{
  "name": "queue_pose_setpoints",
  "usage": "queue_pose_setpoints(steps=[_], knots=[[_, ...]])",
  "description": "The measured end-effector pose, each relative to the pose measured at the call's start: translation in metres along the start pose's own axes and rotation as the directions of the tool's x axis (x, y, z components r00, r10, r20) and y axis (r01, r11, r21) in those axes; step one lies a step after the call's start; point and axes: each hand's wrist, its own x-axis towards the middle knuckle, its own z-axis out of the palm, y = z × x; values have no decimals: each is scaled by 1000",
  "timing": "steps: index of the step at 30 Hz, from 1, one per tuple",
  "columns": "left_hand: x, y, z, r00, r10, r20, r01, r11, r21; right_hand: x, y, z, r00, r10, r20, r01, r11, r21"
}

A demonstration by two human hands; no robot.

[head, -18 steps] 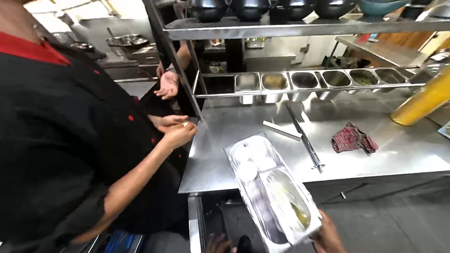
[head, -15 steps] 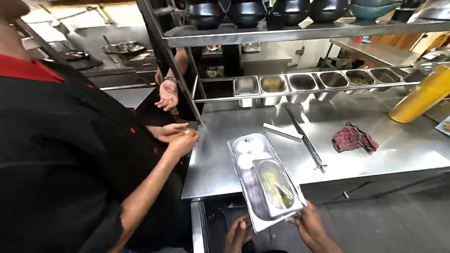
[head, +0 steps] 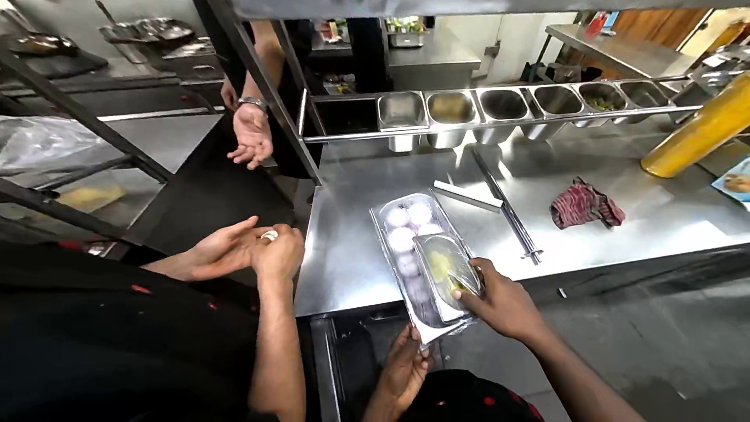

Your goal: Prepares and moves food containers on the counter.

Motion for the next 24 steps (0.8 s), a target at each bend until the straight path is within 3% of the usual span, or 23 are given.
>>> queue_pose_setpoints(steps=[1, 3, 5, 7, 10, 12, 14, 17, 20, 23, 24], knots=[[-1, 0, -2, 1000, 20, -4, -20, 997, 69, 7, -1, 1, 999, 14, 31, -14, 1000, 27], [-8, -2, -7, 996, 88, -2, -85, 963, 256, 16, 3, 3, 998, 19, 63, -33, 969, 246], [-15, -5, -12, 987, 152, 57, -162, 885, 436, 17, 4, -2, 999, 9, 47, -34, 834, 551], [-27, -7, -12, 976, 192, 105, -218, 800, 558, 15, 6, -17, 999, 24, -24, 0, 700, 715], [-51, 0, 10, 940, 327, 94, -312, 718, 622, 20, 11, -50, 978, 118, -171, 54, 651, 757], [-56, 8, 27, 879, 464, 110, -424, 656, 624, 40, 27, -57, 951, 193, -242, 60, 651, 757], [-50, 20, 44, 771, 595, 229, -572, 486, 661, 67, 50, -46, 922, 271, -278, 37, 652, 757], [-22, 35, 83, 633, 645, 429, -679, 195, 708, 100, 90, -18, 914, 315, -256, -53, 717, 695], [9, 21, 121, 714, 485, 504, -617, 96, 781, 96, 103, -17, 944, 231, -233, -86, 859, 505], [21, 1, 144, 873, 56, 484, -466, -195, 863, 62, 71, -43, 893, 68, -445, 124, 913, 388], [19, -6, 146, 890, -47, 453, -449, -260, 855, 49, 56, -50, 850, -30, -525, 242, 909, 339]])
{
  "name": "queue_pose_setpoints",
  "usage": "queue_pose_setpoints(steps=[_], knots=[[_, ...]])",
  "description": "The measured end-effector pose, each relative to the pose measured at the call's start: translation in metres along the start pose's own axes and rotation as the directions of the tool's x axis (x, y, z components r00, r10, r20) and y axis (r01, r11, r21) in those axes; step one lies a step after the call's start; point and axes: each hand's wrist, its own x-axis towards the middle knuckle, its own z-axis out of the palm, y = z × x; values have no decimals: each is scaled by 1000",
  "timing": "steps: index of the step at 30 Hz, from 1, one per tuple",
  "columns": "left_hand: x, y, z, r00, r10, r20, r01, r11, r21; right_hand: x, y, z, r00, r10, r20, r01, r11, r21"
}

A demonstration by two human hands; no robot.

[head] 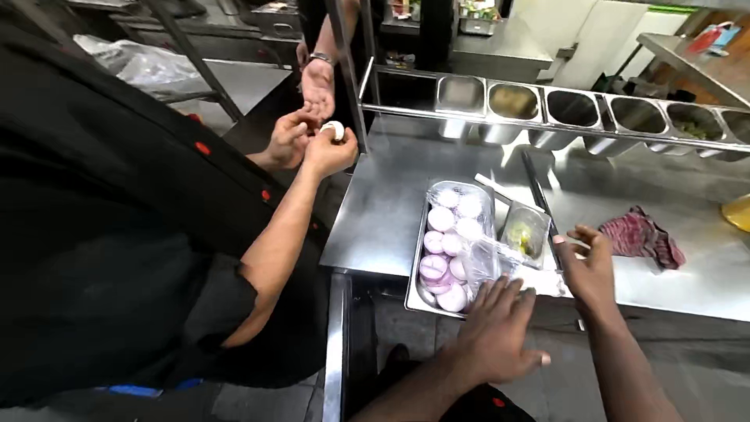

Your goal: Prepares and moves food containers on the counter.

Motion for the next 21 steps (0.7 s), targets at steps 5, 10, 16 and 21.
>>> queue_pose_setpoints(steps=[5, 10, 16, 21], knots=[[-42, -19, 13, 979, 178, -102, -193, 968, -161, -35, -77, 35, 733, -599, 321, 594, 794, 125], [-97, -61, 5, 970, 128, -206, -216, 843, -492, -39, -98, 119, 498, -222, 838, 712, 656, -249], [-158, -112, 28, 850, -299, -434, -95, 724, -683, -38, -93, 146, 572, 42, 819, 650, 586, -484], [-166, -115, 15, 756, -395, -521, -132, 688, -713, -35, -86, 151, 599, 51, 799, 574, 669, -473]])
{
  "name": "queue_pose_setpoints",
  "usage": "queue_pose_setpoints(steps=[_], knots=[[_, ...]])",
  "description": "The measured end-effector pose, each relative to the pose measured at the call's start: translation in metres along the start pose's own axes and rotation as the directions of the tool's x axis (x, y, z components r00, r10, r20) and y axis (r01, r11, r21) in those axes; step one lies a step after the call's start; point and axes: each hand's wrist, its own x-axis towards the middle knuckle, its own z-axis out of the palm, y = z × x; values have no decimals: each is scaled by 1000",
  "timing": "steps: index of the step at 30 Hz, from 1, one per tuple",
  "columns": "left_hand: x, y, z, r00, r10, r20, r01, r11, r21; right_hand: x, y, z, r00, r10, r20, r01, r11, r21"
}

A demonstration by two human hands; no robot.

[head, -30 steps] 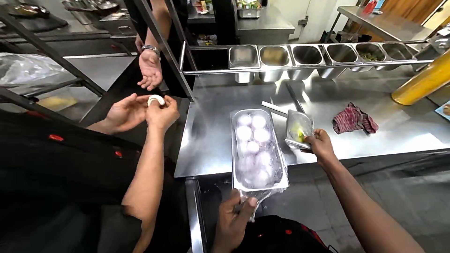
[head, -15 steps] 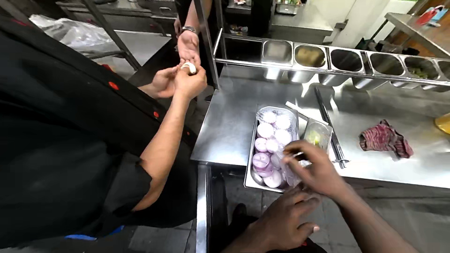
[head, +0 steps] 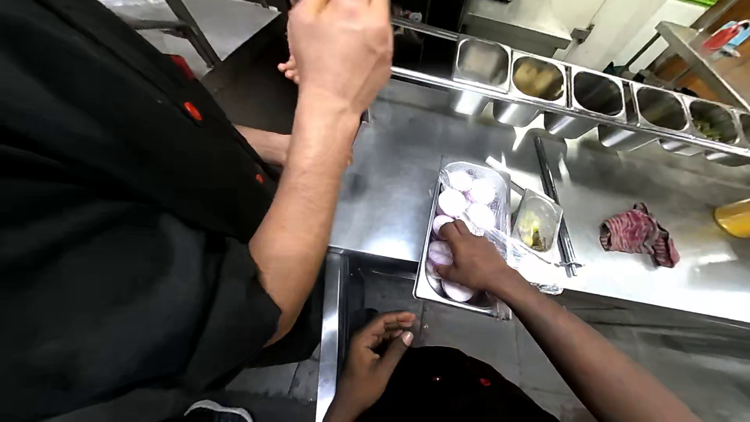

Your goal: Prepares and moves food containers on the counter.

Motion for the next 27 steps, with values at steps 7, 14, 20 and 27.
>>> queue_pose_setpoints(steps=[7, 14, 20, 27], knots=[[17, 11, -5, 998, 66, 22, -67, 998, 6, 9, 34, -8, 997, -72, 4, 65, 918, 392], [13, 82, 62, 946, -324, -3, 324, 946, 2, 5, 37, -5, 999, -43, 14, 29, 847, 530], [5, -4, 42, 988, -59, 143, 60, 998, -2, 11, 29, 2, 999, -19, -30, 31, 898, 440], [14, 13, 33, 998, -41, 51, 40, 999, 4, 16, 37, 1, 996, -47, -75, 80, 839, 538]])
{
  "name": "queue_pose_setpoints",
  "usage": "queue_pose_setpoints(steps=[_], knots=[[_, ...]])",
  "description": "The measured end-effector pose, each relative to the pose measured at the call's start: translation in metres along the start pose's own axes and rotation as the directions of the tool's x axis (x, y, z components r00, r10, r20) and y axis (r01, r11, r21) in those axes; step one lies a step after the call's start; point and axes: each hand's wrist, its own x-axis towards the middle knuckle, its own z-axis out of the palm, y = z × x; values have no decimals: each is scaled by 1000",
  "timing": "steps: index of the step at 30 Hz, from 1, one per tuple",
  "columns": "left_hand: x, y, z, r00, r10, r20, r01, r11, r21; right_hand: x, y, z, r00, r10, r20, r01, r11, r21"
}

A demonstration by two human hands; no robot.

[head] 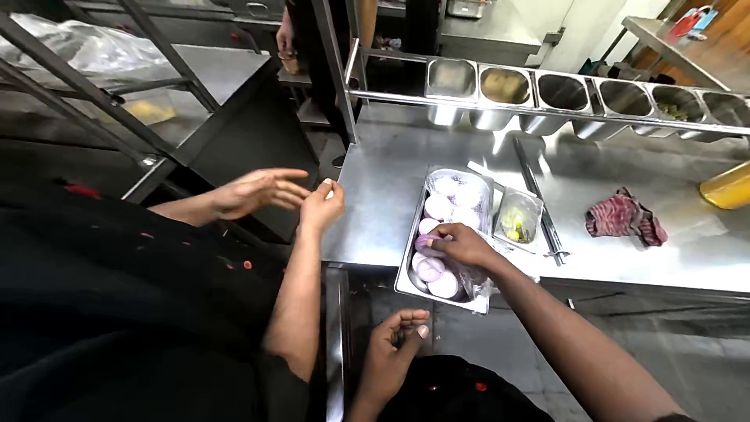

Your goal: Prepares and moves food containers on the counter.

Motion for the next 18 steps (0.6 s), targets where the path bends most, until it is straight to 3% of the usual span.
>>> queue_pose_setpoints(steps=[3, 5, 8, 10, 13, 18], knots=[[0, 2, -1, 1000, -5, -25, 5, 1000, -16, -10, 2, 5, 998, -59, -27, 58, 998, -24], [0, 1, -1, 999, -18, -46, 17, 1000, -16, -24, 2, 18, 982, -187, -38, 181, 976, -117], [4, 2, 4, 982, -61, -177, 58, 998, -22, -41, 1, 34, 965, -249, 77, 261, 921, -290], [13, 4, 9, 942, -118, -315, 109, 993, -47, -43, 0, 34, 966, -232, 115, 257, 919, -301], [35, 8, 8, 885, -215, -414, 189, 977, -103, -34, 0, 20, 974, -226, -14, 217, 949, -226], [62, 10, 1, 896, -295, -332, 239, 950, -199, -16, 5, -21, 978, -123, -168, 31, 883, -469]])
